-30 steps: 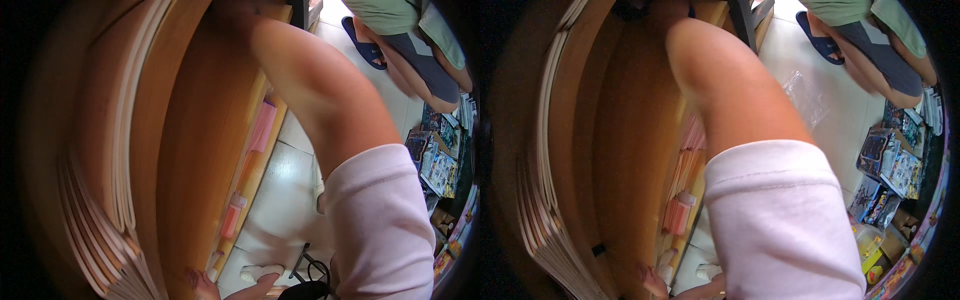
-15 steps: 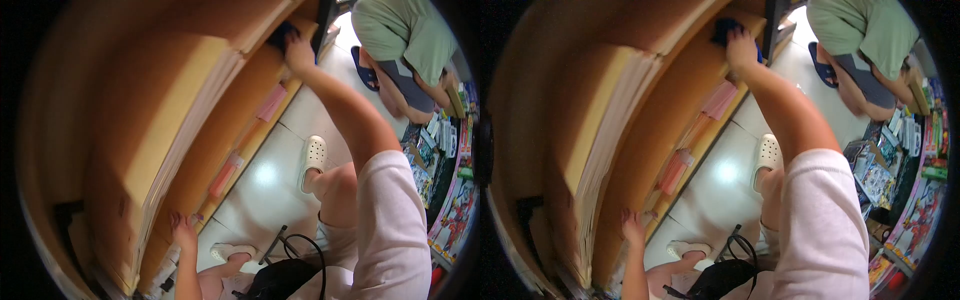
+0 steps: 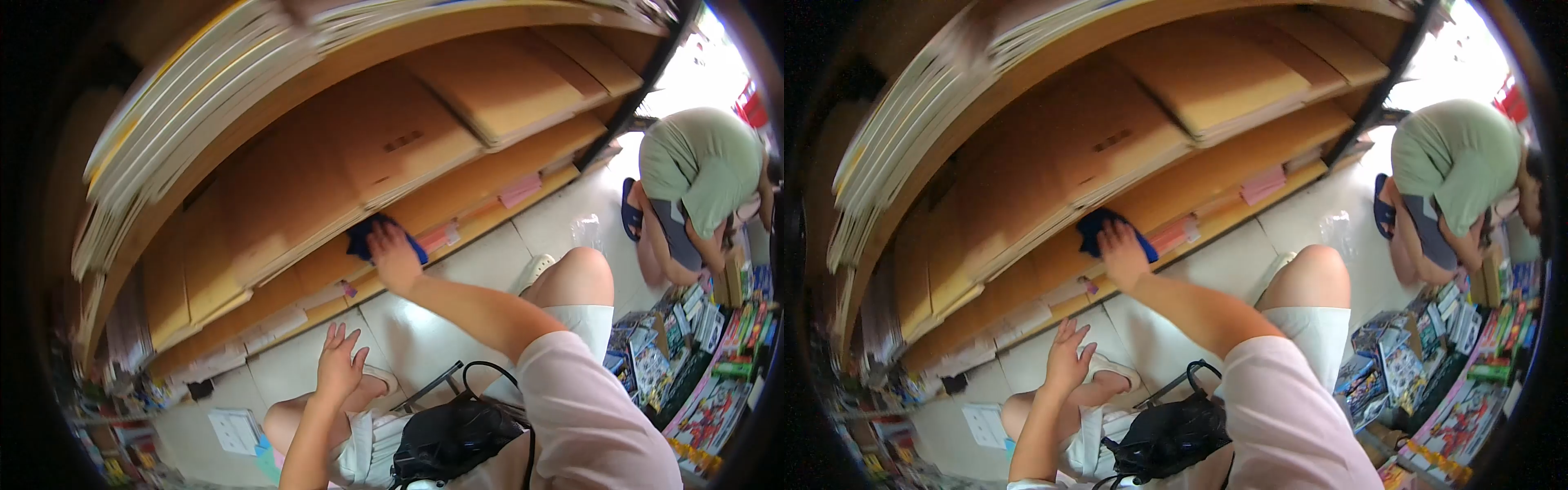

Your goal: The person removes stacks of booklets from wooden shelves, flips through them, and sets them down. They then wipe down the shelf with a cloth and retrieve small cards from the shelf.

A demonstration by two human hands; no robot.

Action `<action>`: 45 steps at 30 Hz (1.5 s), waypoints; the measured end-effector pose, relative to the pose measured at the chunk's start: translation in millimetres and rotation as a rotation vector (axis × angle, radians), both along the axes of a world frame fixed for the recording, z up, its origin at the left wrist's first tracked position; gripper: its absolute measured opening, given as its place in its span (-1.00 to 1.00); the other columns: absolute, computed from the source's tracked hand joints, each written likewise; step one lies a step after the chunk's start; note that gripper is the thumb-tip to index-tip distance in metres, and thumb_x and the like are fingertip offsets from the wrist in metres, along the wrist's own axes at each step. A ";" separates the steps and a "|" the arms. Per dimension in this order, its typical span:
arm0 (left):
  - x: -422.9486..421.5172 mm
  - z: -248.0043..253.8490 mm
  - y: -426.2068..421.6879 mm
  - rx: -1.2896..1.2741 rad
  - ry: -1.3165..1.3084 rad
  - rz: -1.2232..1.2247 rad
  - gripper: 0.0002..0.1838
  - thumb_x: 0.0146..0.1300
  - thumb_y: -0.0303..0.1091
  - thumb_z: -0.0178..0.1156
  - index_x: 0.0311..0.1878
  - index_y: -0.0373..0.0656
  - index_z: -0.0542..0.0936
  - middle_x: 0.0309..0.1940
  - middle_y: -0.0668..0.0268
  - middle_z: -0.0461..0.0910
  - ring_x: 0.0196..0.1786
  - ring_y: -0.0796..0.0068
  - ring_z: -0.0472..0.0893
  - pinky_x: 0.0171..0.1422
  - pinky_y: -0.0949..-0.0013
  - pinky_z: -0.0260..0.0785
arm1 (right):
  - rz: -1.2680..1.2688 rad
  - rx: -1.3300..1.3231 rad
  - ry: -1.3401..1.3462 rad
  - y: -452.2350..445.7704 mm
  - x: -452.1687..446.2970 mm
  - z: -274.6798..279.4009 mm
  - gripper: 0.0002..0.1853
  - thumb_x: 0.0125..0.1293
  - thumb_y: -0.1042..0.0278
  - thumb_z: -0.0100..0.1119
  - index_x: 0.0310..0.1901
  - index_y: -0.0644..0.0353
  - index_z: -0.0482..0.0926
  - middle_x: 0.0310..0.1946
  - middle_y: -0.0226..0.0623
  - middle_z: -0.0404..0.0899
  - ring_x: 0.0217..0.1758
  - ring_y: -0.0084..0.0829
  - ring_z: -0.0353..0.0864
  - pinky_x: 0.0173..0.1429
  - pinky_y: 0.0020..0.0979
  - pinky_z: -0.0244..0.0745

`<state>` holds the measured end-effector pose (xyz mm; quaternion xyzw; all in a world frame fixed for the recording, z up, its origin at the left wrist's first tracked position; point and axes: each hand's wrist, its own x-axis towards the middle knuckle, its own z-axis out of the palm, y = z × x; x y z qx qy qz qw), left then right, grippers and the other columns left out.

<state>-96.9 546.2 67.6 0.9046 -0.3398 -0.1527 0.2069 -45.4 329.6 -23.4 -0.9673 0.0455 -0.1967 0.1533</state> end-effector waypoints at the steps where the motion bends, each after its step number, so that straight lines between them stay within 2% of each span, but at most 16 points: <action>1: -2.8 -4.8 15.8 -0.016 -0.012 0.008 -0.61 0.08 -0.32 0.18 -0.01 -0.28 0.49 0.08 -0.14 0.36 0.24 -0.12 0.23 0.27 0.13 0.14 | 0.053 0.036 -0.006 29.3 8.2 0.7 -0.48 0.05 0.33 -0.04 0.08 0.37 0.33 0.17 0.07 0.24 0.25 -0.01 0.17 0.34 -0.11 0.01; 4: -7.6 -19.0 51.4 -0.022 0.082 0.131 -0.61 0.08 -0.31 0.17 -0.01 -0.26 0.50 0.04 -0.13 0.40 0.21 -0.11 0.28 0.26 0.14 0.15 | 0.184 0.017 -0.055 110.3 36.7 -5.8 -0.58 0.08 0.35 -0.06 0.00 0.33 0.38 0.16 0.01 0.27 0.22 -0.03 0.22 0.30 -0.11 0.09; 7: -3.9 -30.1 70.2 -0.062 0.136 0.128 -0.61 0.09 -0.29 0.16 -0.02 -0.28 0.50 -0.02 -0.11 0.45 0.14 -0.09 0.36 0.22 0.16 0.20 | 0.154 -0.097 -0.054 157.5 55.4 -8.7 -0.60 0.08 0.36 -0.08 0.00 0.27 0.40 0.15 -0.06 0.30 0.21 -0.07 0.24 0.28 -0.13 0.12; 12: 7.5 -30.0 71.5 -0.065 0.155 0.057 -0.61 0.12 -0.26 0.11 -0.03 -0.32 0.48 -0.07 -0.08 0.48 0.05 -0.03 0.42 0.14 0.18 0.27 | 0.342 -0.141 0.006 128.1 51.1 7.3 -0.60 0.05 0.42 -0.03 0.01 0.17 0.39 0.12 -0.17 0.34 0.20 -0.12 0.26 0.22 -0.16 0.20; 15: 5.6 -30.1 73.2 -0.037 0.200 0.064 -0.59 0.13 -0.23 0.11 -0.01 -0.30 0.49 -0.09 -0.07 0.50 0.01 -0.01 0.46 0.11 0.18 0.29 | 0.426 -0.103 0.141 114.9 37.6 26.8 -0.55 -0.03 0.49 0.06 0.00 0.12 0.38 0.09 -0.17 0.35 0.20 -0.12 0.26 0.18 -0.16 0.25; 20: 0.3 -28.3 77.6 0.053 0.308 0.032 -0.58 0.15 -0.20 0.09 0.03 -0.26 0.47 -0.12 -0.07 0.51 -0.06 -0.03 0.49 0.04 0.16 0.33 | 0.493 -0.035 0.101 81.3 7.7 27.9 -0.52 -0.16 0.56 0.16 -0.08 0.12 0.39 0.04 -0.14 0.38 0.18 -0.10 0.27 0.15 -0.24 0.29; 22: -0.2 -30.9 79.5 0.090 0.311 0.003 -0.56 0.17 -0.18 0.07 0.05 -0.25 0.46 -0.13 -0.06 0.51 -0.06 -0.02 0.49 0.03 0.16 0.33 | 0.490 0.078 0.236 68.4 -12.8 39.9 -0.51 -0.10 0.57 0.13 -0.03 0.13 0.39 0.00 -0.10 0.40 0.11 -0.05 0.34 0.12 -0.28 0.32; 24: 2.5 -32.3 79.8 0.124 0.321 -0.006 -0.55 0.18 -0.16 0.06 0.06 -0.24 0.44 -0.12 -0.05 0.51 -0.05 -0.01 0.49 0.04 0.16 0.33 | 0.347 0.425 0.512 54.2 -41.7 44.1 -0.54 0.09 0.51 0.08 0.09 0.17 0.34 0.01 -0.12 0.43 0.03 -0.10 0.43 0.12 -0.17 0.34; 26: 4.7 -33.6 78.5 0.151 0.346 0.004 -0.53 0.18 -0.13 0.05 0.08 -0.24 0.43 -0.11 -0.04 0.51 -0.04 -0.01 0.48 0.05 0.16 0.33 | 0.115 1.562 0.835 35.5 -66.8 49.0 -0.57 0.20 0.47 0.03 0.14 0.16 0.31 0.02 -0.15 0.44 0.00 -0.20 0.49 0.13 -0.16 0.36; 28: 6.8 -35.7 78.4 0.131 0.321 0.023 -0.52 0.18 -0.13 0.06 0.08 -0.23 0.43 -0.09 -0.02 0.51 -0.02 0.00 0.48 0.07 0.17 0.32 | 0.019 2.129 0.768 11.9 -94.2 32.4 -0.61 0.27 0.42 -0.04 0.15 0.16 0.31 0.03 -0.15 0.44 0.05 -0.25 0.47 0.18 -0.18 0.34; 29: 7.3 -36.8 78.5 0.122 0.309 0.031 -0.52 0.17 -0.12 0.06 0.09 -0.23 0.42 -0.08 -0.01 0.50 -0.01 0.01 0.47 0.08 0.18 0.32 | -0.034 2.229 0.756 2.5 -106.9 26.0 -0.61 0.30 0.28 -0.08 0.15 0.15 0.31 0.06 -0.12 0.42 0.08 -0.19 0.45 0.20 -0.17 0.32; 32: 9.7 -40.3 76.8 0.148 0.326 0.030 -0.50 0.16 -0.12 0.07 0.10 -0.22 0.42 -0.06 0.00 0.49 0.01 0.02 0.46 0.11 0.19 0.30 | -0.042 2.427 0.740 -7.9 -127.4 17.8 -0.56 0.31 0.12 -0.10 0.15 0.15 0.32 0.07 -0.13 0.41 0.11 -0.17 0.42 0.23 -0.17 0.28; 33: 10.6 -43.2 76.7 0.129 0.304 0.023 -0.53 0.16 -0.13 0.08 0.05 -0.24 0.44 -0.11 -0.01 0.51 -0.03 0.02 0.48 0.07 0.17 0.32 | -0.046 2.394 0.685 -2.6 -130.5 25.1 -0.50 0.28 -0.01 -0.09 0.14 0.14 0.33 0.08 -0.12 0.40 0.11 -0.16 0.41 0.24 -0.15 0.26; 35: 9.1 -50.7 77.0 0.090 0.265 0.012 -0.59 0.15 -0.15 0.10 -0.04 -0.26 0.48 -0.21 -0.03 0.55 -0.10 0.02 0.51 -0.02 0.15 0.35 | -0.003 2.451 0.673 4.5 -133.5 40.5 -0.48 0.28 -0.03 -0.08 0.14 0.15 0.33 0.07 -0.10 0.40 0.13 -0.16 0.40 0.24 -0.15 0.26; 41: 12.8 -48.8 76.5 0.017 0.225 0.096 -0.57 0.16 -0.17 0.09 0.03 -0.22 0.47 -0.08 0.00 0.51 -0.01 0.01 0.48 0.08 0.18 0.32 | 0.094 2.499 0.684 7.0 -138.0 39.1 -0.39 0.24 -0.12 -0.06 0.17 0.17 0.29 0.08 -0.08 0.39 0.15 -0.13 0.37 0.23 -0.13 0.26; 45: 16.8 -38.5 71.2 -0.033 0.205 0.211 -0.62 0.16 -0.20 0.08 0.00 -0.18 0.50 -0.12 0.01 0.53 -0.03 0.02 0.49 0.06 0.16 0.32 | 0.054 2.445 0.676 3.4 -140.2 30.7 -0.39 0.25 -0.12 -0.08 0.18 0.18 0.28 0.09 -0.08 0.38 0.15 -0.13 0.37 0.23 -0.13 0.26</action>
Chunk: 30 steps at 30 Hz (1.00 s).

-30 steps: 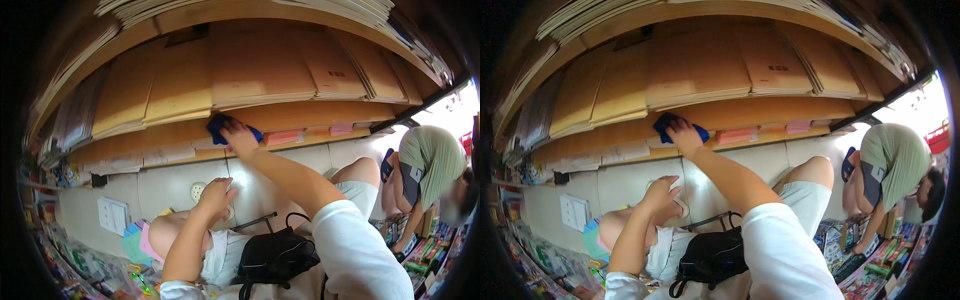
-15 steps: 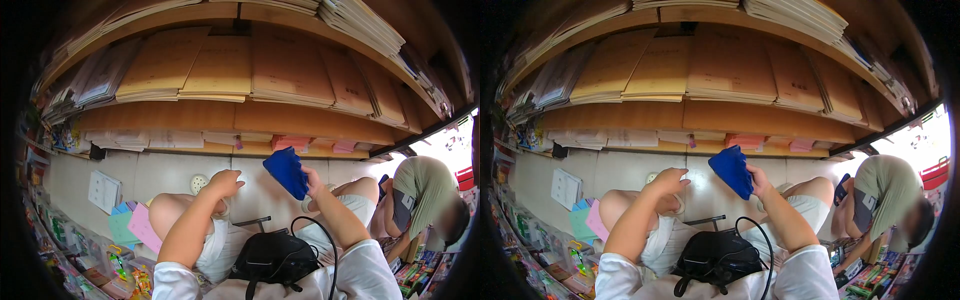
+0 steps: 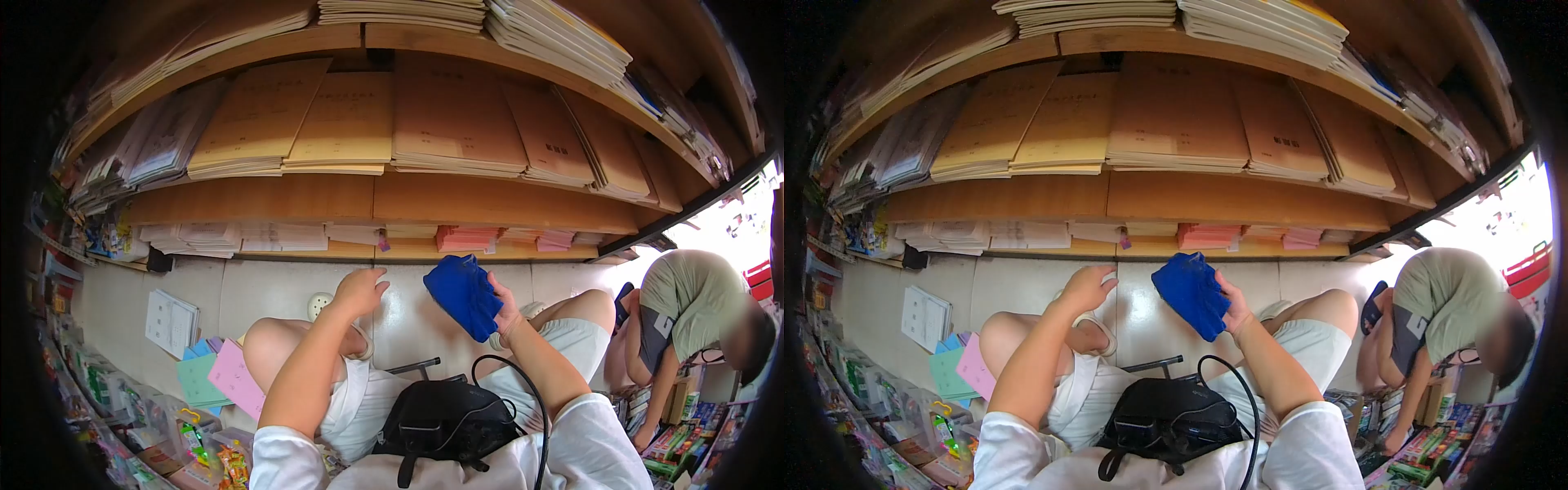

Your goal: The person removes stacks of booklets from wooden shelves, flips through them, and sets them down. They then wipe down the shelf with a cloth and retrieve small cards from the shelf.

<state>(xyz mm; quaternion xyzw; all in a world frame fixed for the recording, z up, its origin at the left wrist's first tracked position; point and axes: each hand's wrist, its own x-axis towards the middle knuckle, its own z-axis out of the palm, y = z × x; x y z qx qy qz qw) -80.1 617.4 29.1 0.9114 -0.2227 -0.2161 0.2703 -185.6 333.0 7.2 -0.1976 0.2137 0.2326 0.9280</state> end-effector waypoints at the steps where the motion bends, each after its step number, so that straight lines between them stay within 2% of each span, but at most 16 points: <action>1: 0.9 -2.5 -0.5 -0.035 -0.024 0.013 -0.63 0.17 -0.21 0.08 0.00 -0.18 0.50 -0.14 0.00 0.53 -0.04 0.02 0.49 0.05 0.15 0.32 | -0.003 -0.021 0.020 -1.5 -0.7 -2.7 -0.39 0.26 -0.12 -0.09 0.19 0.18 0.27 0.09 -0.08 0.38 0.15 -0.13 0.37 0.23 -0.13 0.26; 4: 2.0 -9.0 -3.2 -0.141 -0.061 0.054 -0.66 0.17 -0.24 0.08 -0.02 -0.17 0.51 -0.16 0.01 0.54 -0.06 0.03 0.50 0.03 0.15 0.33 | -0.001 0.105 0.014 -1.8 -2.7 -3.5 -0.41 0.27 -0.10 -0.10 0.18 0.19 0.28 0.09 -0.08 0.38 0.14 -0.12 0.38 0.22 -0.13 0.27; 8: 5.2 -15.4 -9.5 -0.305 -0.059 0.105 -0.72 0.15 -0.29 0.10 -0.09 -0.17 0.56 -0.18 0.07 0.56 -0.10 0.06 0.52 0.00 0.20 0.34 | 0.035 0.087 0.015 -4.6 -4.5 -20.4 -0.43 0.27 -0.08 -0.10 0.14 0.21 0.32 0.07 -0.07 0.40 0.10 -0.11 0.41 0.19 -0.12 0.30; 11: 7.8 4.2 -18.4 -0.287 0.058 0.128 -0.79 0.13 -0.37 0.15 -0.17 -0.21 0.59 -0.21 0.17 0.60 -0.19 0.36 0.56 -0.08 0.40 0.37 | 0.036 0.062 0.062 -3.0 -4.1 -19.6 -0.47 0.26 -0.05 -0.06 0.09 0.22 0.36 0.02 -0.09 0.44 0.05 -0.13 0.45 0.16 -0.14 0.33; 13: 9.8 -3.2 -22.1 -0.365 0.132 0.113 -0.82 0.14 -0.39 0.14 -0.20 -0.22 0.59 -0.19 0.21 0.60 -0.21 0.45 0.55 -0.11 0.43 0.37 | 0.030 0.045 0.097 9.2 -2.3 9.3 -0.51 0.26 -0.01 -0.03 0.06 0.22 0.38 -0.02 -0.12 0.48 0.01 -0.18 0.49 0.13 -0.17 0.37; 14: 11.0 -7.5 -24.3 -0.403 0.169 0.105 -0.83 0.15 -0.40 0.14 -0.21 -0.23 0.60 -0.18 0.23 0.60 -0.22 0.50 0.54 -0.12 0.45 0.37 | 0.031 -0.002 0.124 10.5 -0.7 5.6 -0.54 0.26 0.03 -0.02 0.05 0.21 0.39 -0.05 -0.14 0.49 -0.01 -0.22 0.50 0.10 -0.20 0.40; 16: 10.9 -12.4 -29.8 -0.486 0.193 0.047 -0.85 0.15 -0.43 0.14 -0.22 -0.23 0.60 -0.14 0.24 0.58 -0.19 0.51 0.53 -0.11 0.45 0.37 | 0.031 -0.095 0.176 15.1 3.9 0.9 -0.59 0.26 0.10 0.00 0.03 0.20 0.40 -0.10 -0.18 0.52 -0.07 -0.29 0.54 0.05 -0.27 0.44; 19: 9.8 -18.3 -37.3 -0.547 0.266 -0.002 -0.86 0.15 -0.45 0.14 -0.23 -0.24 0.60 -0.09 0.22 0.56 -0.15 0.48 0.53 -0.09 0.45 0.36 | 0.056 -0.434 0.191 29.8 8.3 18.2 -0.65 0.27 0.18 -0.03 0.01 0.20 0.42 -0.12 -0.23 0.53 -0.08 -0.35 0.52 0.08 -0.31 0.42; 20: 9.7 -20.2 -39.3 -0.557 0.296 -0.012 -0.86 0.15 -0.45 0.14 -0.24 -0.25 0.60 -0.07 0.21 0.55 -0.13 0.47 0.53 -0.09 0.45 0.36 | 0.085 -0.403 0.106 31.1 9.5 14.7 -0.68 0.28 0.24 -0.05 0.00 0.19 0.41 -0.16 -0.30 0.52 -0.11 -0.46 0.52 0.04 -0.40 0.43; 23: 10.0 -26.6 -43.8 -0.583 0.306 -0.045 -0.85 0.12 -0.43 0.16 -0.24 -0.23 0.60 -0.07 0.20 0.55 -0.09 0.44 0.52 -0.04 0.41 0.35 | 0.088 -0.486 -0.040 40.3 13.9 8.1 -0.71 0.31 0.25 -0.12 -0.02 0.19 0.40 -0.20 -0.34 0.52 -0.20 -0.54 0.52 -0.07 -0.49 0.44; 26: 9.7 -16.1 -45.6 -0.482 0.310 -0.060 -0.82 0.07 -0.42 0.20 -0.22 -0.19 0.59 -0.05 0.18 0.54 -0.05 0.41 0.51 -0.02 0.36 0.33 | 0.095 -0.533 -0.077 44.9 12.8 13.2 -0.71 0.32 0.28 -0.14 -0.01 0.21 0.40 -0.20 -0.34 0.51 -0.18 -0.56 0.50 -0.05 -0.51 0.40; 29: 4.6 -4.5 -49.5 -0.554 0.200 -0.032 -0.81 -0.02 -0.44 0.23 -0.28 -0.21 0.59 -0.31 0.21 0.61 -0.21 0.36 0.56 -0.05 0.40 0.34 | 0.111 -0.560 -0.111 44.2 11.3 11.0 -0.70 0.31 0.29 -0.14 0.00 0.22 0.39 -0.17 -0.32 0.51 -0.15 -0.54 0.50 -0.02 -0.51 0.39; 30: 5.6 -5.8 -50.1 -0.538 0.210 -0.046 -0.81 -0.03 -0.45 0.24 -0.28 -0.21 0.58 -0.31 0.21 0.61 -0.19 0.35 0.56 -0.04 0.39 0.34 | 0.105 -0.552 -0.106 44.4 10.8 11.0 -0.70 0.31 0.30 -0.14 0.01 0.22 0.39 -0.16 -0.32 0.51 -0.14 -0.54 0.50 -0.02 -0.51 0.39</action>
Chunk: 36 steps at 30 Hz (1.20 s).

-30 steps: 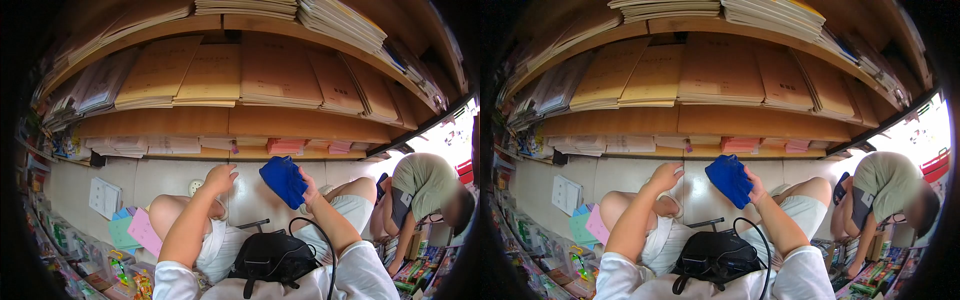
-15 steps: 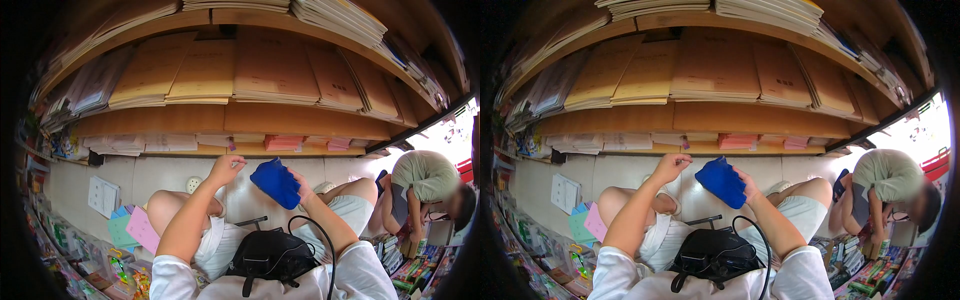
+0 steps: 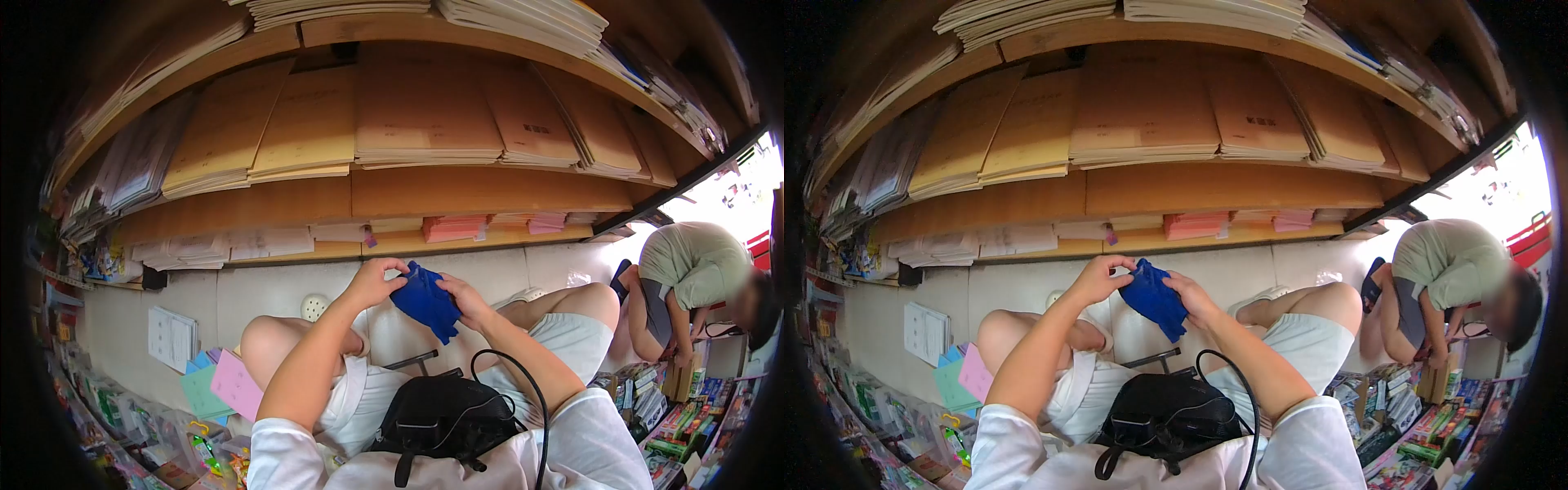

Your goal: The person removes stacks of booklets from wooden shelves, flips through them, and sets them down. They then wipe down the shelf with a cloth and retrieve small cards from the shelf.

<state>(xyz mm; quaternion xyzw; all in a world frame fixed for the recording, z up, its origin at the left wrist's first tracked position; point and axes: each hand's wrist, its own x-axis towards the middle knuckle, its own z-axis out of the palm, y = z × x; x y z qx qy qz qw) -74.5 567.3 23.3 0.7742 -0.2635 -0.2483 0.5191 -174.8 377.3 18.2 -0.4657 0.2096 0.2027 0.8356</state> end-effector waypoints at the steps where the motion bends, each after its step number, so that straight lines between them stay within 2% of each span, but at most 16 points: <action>1: 1.4 -2.9 0.4 0.014 0.005 -0.015 -0.81 -0.04 -0.46 0.24 -0.29 -0.20 0.57 -0.30 0.20 0.60 -0.18 0.34 0.55 -0.03 0.39 0.33 | -0.005 0.007 0.004 0.6 -1.2 -0.1 -0.70 0.31 0.30 -0.14 0.01 0.23 0.39 -0.15 -0.32 0.51 -0.13 -0.53 0.50 -0.01 -0.50 0.38; 5: 5.1 -3.7 4.5 0.038 -0.063 -0.051 -0.82 -0.06 -0.47 0.26 -0.31 -0.18 0.56 -0.28 0.21 0.59 -0.15 0.28 0.53 -0.02 0.38 0.31 | -0.109 0.043 0.019 -10.1 -0.7 -4.4 -0.71 0.29 0.33 -0.13 0.00 0.22 0.40 -0.11 -0.30 0.51 -0.08 -0.48 0.50 0.04 -0.46 0.38; 8: 7.9 -2.0 6.3 0.145 -0.024 -0.132 -0.82 -0.02 -0.53 0.22 -0.29 -0.14 0.54 -0.07 0.12 0.53 0.10 0.20 0.43 0.15 0.30 0.23 | -0.269 0.212 0.069 -28.0 -3.1 -14.3 -0.67 0.28 0.33 -0.18 0.04 0.24 0.36 -0.06 -0.23 0.50 -0.06 -0.37 0.51 0.09 -0.35 0.39; 11: 0.9 -16.1 11.1 0.266 -0.354 -0.146 -0.72 -0.01 -0.58 0.12 -0.19 -0.08 0.56 -0.01 0.13 0.48 0.12 0.12 0.38 0.18 0.27 0.23 | -0.309 0.363 0.101 -45.1 -7.4 -15.6 -0.67 0.27 0.32 -0.19 0.00 0.26 0.39 -0.08 -0.20 0.52 -0.06 -0.32 0.52 0.12 -0.29 0.37; 12: -0.2 -18.2 10.8 0.371 -0.313 -0.155 -0.68 0.02 -0.59 0.07 -0.13 -0.06 0.54 0.09 0.10 0.39 0.23 0.04 0.26 0.27 0.22 0.16 | -0.306 0.369 0.090 -46.3 -8.5 -14.5 -0.68 0.27 0.29 -0.20 -0.04 0.27 0.42 -0.13 -0.21 0.55 -0.08 -0.31 0.53 0.13 -0.28 0.37; 15: -5.6 -20.5 6.1 0.383 -0.334 -0.118 -0.68 0.03 -0.55 0.08 -0.09 -0.08 0.53 0.12 0.10 0.37 0.26 0.00 0.22 0.29 0.23 0.14 | -0.298 0.318 0.149 -47.6 -12.4 -17.2 -0.68 0.27 0.28 -0.21 -0.07 0.27 0.43 -0.14 -0.20 0.55 -0.09 -0.30 0.54 0.13 -0.28 0.36; 16: -11.1 -19.7 3.5 0.292 -0.494 -0.056 -0.78 0.06 -0.46 0.11 -0.18 -0.15 0.54 -0.04 0.06 0.48 0.10 0.06 0.39 0.15 0.22 0.26 | -0.307 0.344 0.159 -46.6 -12.8 -15.8 -0.68 0.27 0.28 -0.21 -0.07 0.27 0.44 -0.14 -0.19 0.56 -0.09 -0.29 0.54 0.13 -0.27 0.36; 19: -23.1 0.9 -9.4 0.309 -0.285 -0.013 -0.85 0.07 -0.37 0.14 -0.29 -0.19 0.55 -0.24 0.08 0.56 -0.10 0.07 0.50 -0.04 0.19 0.34 | -0.324 0.407 0.173 -42.5 -12.1 -9.7 -0.67 0.28 0.27 -0.23 -0.09 0.29 0.44 -0.15 -0.17 0.56 -0.09 -0.28 0.54 0.13 -0.26 0.36; 20: -27.3 0.0 -12.7 0.231 -0.366 0.003 -0.84 0.06 -0.30 0.16 -0.40 -0.20 0.54 -0.44 0.13 0.56 -0.31 0.09 0.53 -0.24 0.17 0.35 | -0.326 0.418 0.167 -42.2 -11.8 -9.1 -0.66 0.28 0.27 -0.23 -0.09 0.30 0.44 -0.15 -0.16 0.56 -0.08 -0.28 0.54 0.14 -0.26 0.36; 24: -42.2 2.4 -18.7 0.296 -0.316 -0.127 -0.85 0.06 -0.30 0.17 -0.42 -0.18 0.54 -0.54 0.18 0.56 -0.43 0.15 0.54 -0.35 0.21 0.36 | -0.316 0.457 0.144 -39.7 -12.2 -4.3 -0.66 0.28 0.27 -0.24 -0.09 0.33 0.43 -0.14 -0.14 0.55 -0.07 -0.27 0.53 0.15 -0.24 0.34; 27: -50.1 -7.4 -20.9 0.242 -0.191 -0.189 -0.84 0.08 -0.28 0.15 -0.41 -0.18 0.53 -0.50 0.18 0.57 -0.37 0.11 0.54 -0.30 0.18 0.36 | -0.337 0.473 0.152 -37.9 -10.1 -5.6 -0.66 0.27 0.28 -0.23 -0.09 0.33 0.43 -0.12 -0.14 0.54 -0.06 -0.27 0.53 0.15 -0.26 0.35; 30: -56.4 -20.1 -25.2 0.080 0.010 -0.090 -0.81 0.15 -0.26 0.13 -0.35 -0.21 0.52 -0.45 0.22 0.57 -0.38 0.31 0.55 -0.28 0.31 0.39 | -0.285 0.446 0.101 -37.4 -8.5 -7.8 -0.67 0.26 0.32 -0.22 -0.05 0.32 0.42 -0.16 -0.18 0.55 -0.07 -0.29 0.53 0.12 -0.32 0.37; 31: -57.5 -32.0 -26.3 0.008 0.073 -0.038 -0.81 0.17 -0.26 0.12 -0.34 -0.22 0.52 -0.43 0.23 0.56 -0.37 0.37 0.54 -0.28 0.35 0.39 | -0.283 0.309 0.058 -32.4 -7.1 -1.9 -0.67 0.26 0.32 -0.21 -0.05 0.31 0.42 -0.18 -0.21 0.55 -0.10 -0.33 0.52 0.09 -0.35 0.38; 32: -56.5 -51.0 -27.4 0.024 0.232 0.040 -0.74 0.30 -0.19 -0.04 -0.22 -0.21 0.46 -0.34 0.27 0.53 -0.29 0.41 0.52 -0.17 0.34 0.41 | -0.280 0.173 0.015 -24.5 -6.0 5.3 -0.67 0.25 0.33 -0.19 -0.04 0.31 0.42 -0.19 -0.23 0.54 -0.13 -0.37 0.52 0.06 -0.39 0.38; 35: -42.4 -41.3 -23.4 -0.250 0.990 0.398 -0.60 0.34 -0.04 -0.16 -0.01 -0.18 0.40 -0.14 0.17 0.52 -0.11 0.31 0.50 -0.03 0.28 0.37 | -0.120 -0.218 -0.172 1.1 -5.5 37.2 -0.68 0.23 0.35 -0.14 -0.03 0.27 0.43 -0.22 -0.30 0.51 -0.19 -0.49 0.49 -0.02 -0.48 0.37; 36: -34.3 -42.6 -18.5 -0.374 1.119 0.367 -0.51 0.37 0.06 -0.33 0.07 -0.12 0.31 -0.04 0.19 0.46 -0.03 0.26 0.45 0.05 0.21 0.34 | -0.044 -0.345 -0.243 10.3 -5.3 48.2 -0.69 0.22 0.35 -0.13 -0.04 0.26 0.43 -0.23 -0.33 0.50 -0.21 -0.54 0.47 -0.05 -0.51 0.36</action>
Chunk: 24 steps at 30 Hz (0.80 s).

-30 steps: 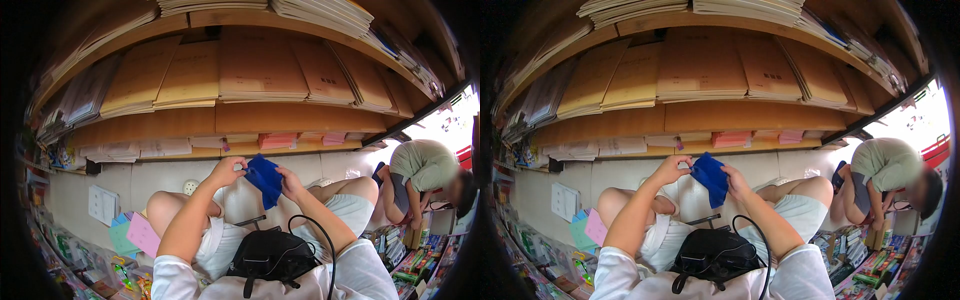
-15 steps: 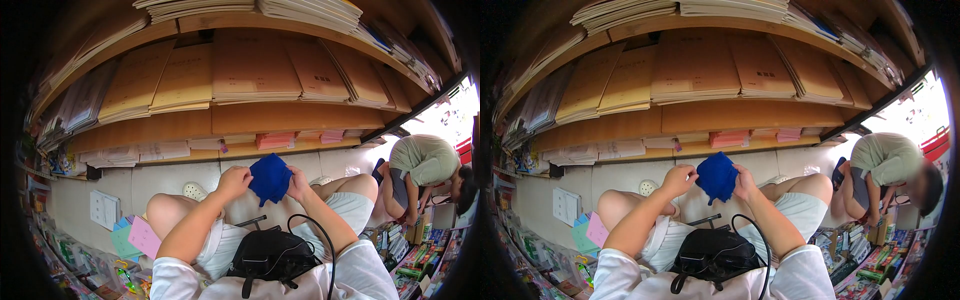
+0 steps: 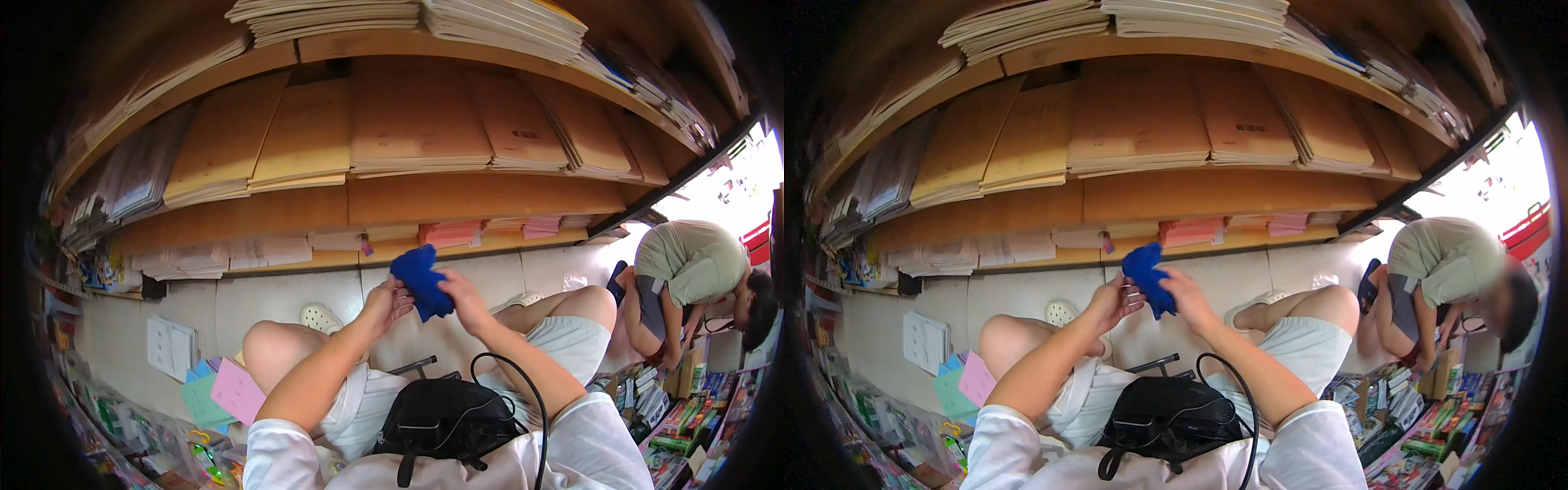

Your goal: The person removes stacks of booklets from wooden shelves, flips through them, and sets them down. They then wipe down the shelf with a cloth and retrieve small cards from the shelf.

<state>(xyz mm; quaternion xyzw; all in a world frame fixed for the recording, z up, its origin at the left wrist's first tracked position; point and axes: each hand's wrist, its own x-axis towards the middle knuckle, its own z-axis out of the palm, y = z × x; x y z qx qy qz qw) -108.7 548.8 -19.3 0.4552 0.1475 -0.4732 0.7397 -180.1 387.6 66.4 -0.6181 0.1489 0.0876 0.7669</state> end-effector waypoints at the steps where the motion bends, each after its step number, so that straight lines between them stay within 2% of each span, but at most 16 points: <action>1: 3.0 24.4 -0.1 -0.094 0.131 0.157 -0.62 0.38 -0.04 -0.27 -0.12 -0.14 0.38 -0.35 0.29 0.52 -0.23 0.32 0.53 -0.08 0.26 0.41 | 0.053 -0.169 -0.091 13.0 -1.0 8.1 -0.72 0.20 0.38 -0.09 -0.07 0.26 0.44 -0.21 -0.35 0.46 -0.20 -0.60 0.42 -0.07 -0.55 0.33; 2: 5.8 28.9 0.1 -0.215 0.100 0.233 -0.66 0.34 -0.05 -0.20 -0.13 -0.12 0.40 -0.35 0.30 0.52 -0.24 0.31 0.53 -0.05 0.23 0.40 | 0.166 -0.210 -0.082 24.0 -1.7 15.5 -0.72 0.18 0.40 -0.06 -0.08 0.26 0.44 -0.16 -0.28 0.48 -0.11 -0.47 0.44 0.01 -0.47 0.33; 3: 10.0 31.4 2.8 -0.337 0.071 0.307 -0.69 0.31 -0.07 -0.12 -0.14 -0.10 0.42 -0.35 0.32 0.52 -0.24 0.31 0.52 -0.03 0.21 0.39 | 0.218 -0.669 -0.522 34.4 0.7 -10.6 -0.72 0.13 0.41 0.01 -0.09 0.24 0.45 -0.09 -0.21 0.47 -0.03 -0.29 0.42 0.10 -0.34 0.30; 4: 16.3 17.4 9.2 -0.682 0.109 0.220 -0.71 0.23 -0.07 -0.04 -0.15 -0.06 0.45 -0.31 0.33 0.52 -0.21 0.34 0.51 0.02 0.22 0.37 | 0.293 -0.736 -0.632 48.2 -2.1 6.6 -0.71 0.08 0.44 0.05 -0.11 0.21 0.46 0.02 -0.20 0.44 0.05 -0.17 0.37 0.16 -0.24 0.25; 5: 19.8 3.2 14.5 -0.733 0.070 0.207 -0.71 0.23 -0.07 -0.04 -0.15 -0.06 0.45 -0.30 0.33 0.52 -0.21 0.34 0.51 0.02 0.22 0.37 | 0.374 -0.780 -0.680 60.4 -3.6 27.0 -0.71 0.05 0.45 0.08 -0.13 0.20 0.47 0.09 -0.22 0.40 0.09 -0.19 0.34 0.16 -0.25 0.25; 6: 20.2 5.5 17.6 -0.725 0.043 0.206 -0.70 0.23 -0.07 -0.04 -0.14 -0.06 0.45 -0.29 0.32 0.52 -0.20 0.34 0.51 0.02 0.22 0.37 | 0.392 -0.904 -0.790 72.3 -3.7 23.6 -0.72 0.04 0.44 0.09 -0.15 0.21 0.47 0.15 -0.22 0.34 0.10 -0.19 0.32 0.16 -0.25 0.24; 9: 16.1 12.3 35.2 -0.579 0.014 0.222 -0.69 0.24 -0.06 -0.05 -0.12 -0.06 0.45 -0.26 0.31 0.51 -0.18 0.34 0.50 0.03 0.23 0.37 | 0.396 -0.995 -0.816 91.8 -6.3 41.1 -0.59 0.02 0.34 0.16 -0.05 0.23 0.39 0.26 -0.13 0.15 0.14 -0.08 0.25 0.17 -0.12 0.20; 12: 14.8 11.3 51.3 -0.434 -0.014 0.232 -0.68 0.24 -0.06 -0.06 -0.11 -0.06 0.44 -0.23 0.30 0.51 -0.16 0.34 0.50 0.03 0.24 0.37 | 0.304 -1.094 -0.857 110.2 -10.0 36.2 -0.51 0.00 0.27 0.20 -0.02 0.24 0.36 0.27 -0.04 0.09 0.17 -0.02 0.20 0.16 -0.08 0.18; 18: 18.9 3.3 58.4 -0.323 -0.040 0.241 -0.65 0.25 -0.04 -0.08 -0.07 -0.07 0.44 -0.17 0.27 0.50 -0.12 0.33 0.50 0.04 0.25 0.37 | 0.370 -1.189 -0.803 111.8 -10.4 28.3 -0.55 -0.04 0.34 0.15 -0.06 0.26 0.38 0.27 -0.02 0.08 0.08 -0.10 0.25 0.12 -0.16 0.24; 21: 23.2 -4.5 52.2 -0.321 -0.055 0.250 -0.64 0.25 -0.04 -0.09 -0.06 -0.07 0.44 -0.15 0.26 0.50 -0.10 0.33 0.50 0.05 0.26 0.36 | 0.304 -1.190 -0.815 109.5 -4.1 27.6 -0.52 -0.10 0.37 0.20 -0.08 0.26 0.36 0.11 -0.05 0.30 -0.03 -0.17 0.33 -0.03 -0.26 0.32; 24: 32.9 -12.6 45.8 -0.376 -0.092 0.271 -0.63 0.26 -0.03 -0.10 -0.04 -0.07 0.43 -0.12 0.25 0.49 -0.08 0.33 0.49 0.05 0.27 0.36 | 0.170 -0.836 -0.707 108.2 7.4 13.1 -0.61 -0.11 0.53 0.14 -0.15 0.27 0.36 -0.17 -0.09 0.47 -0.17 -0.24 0.43 -0.10 -0.32 0.37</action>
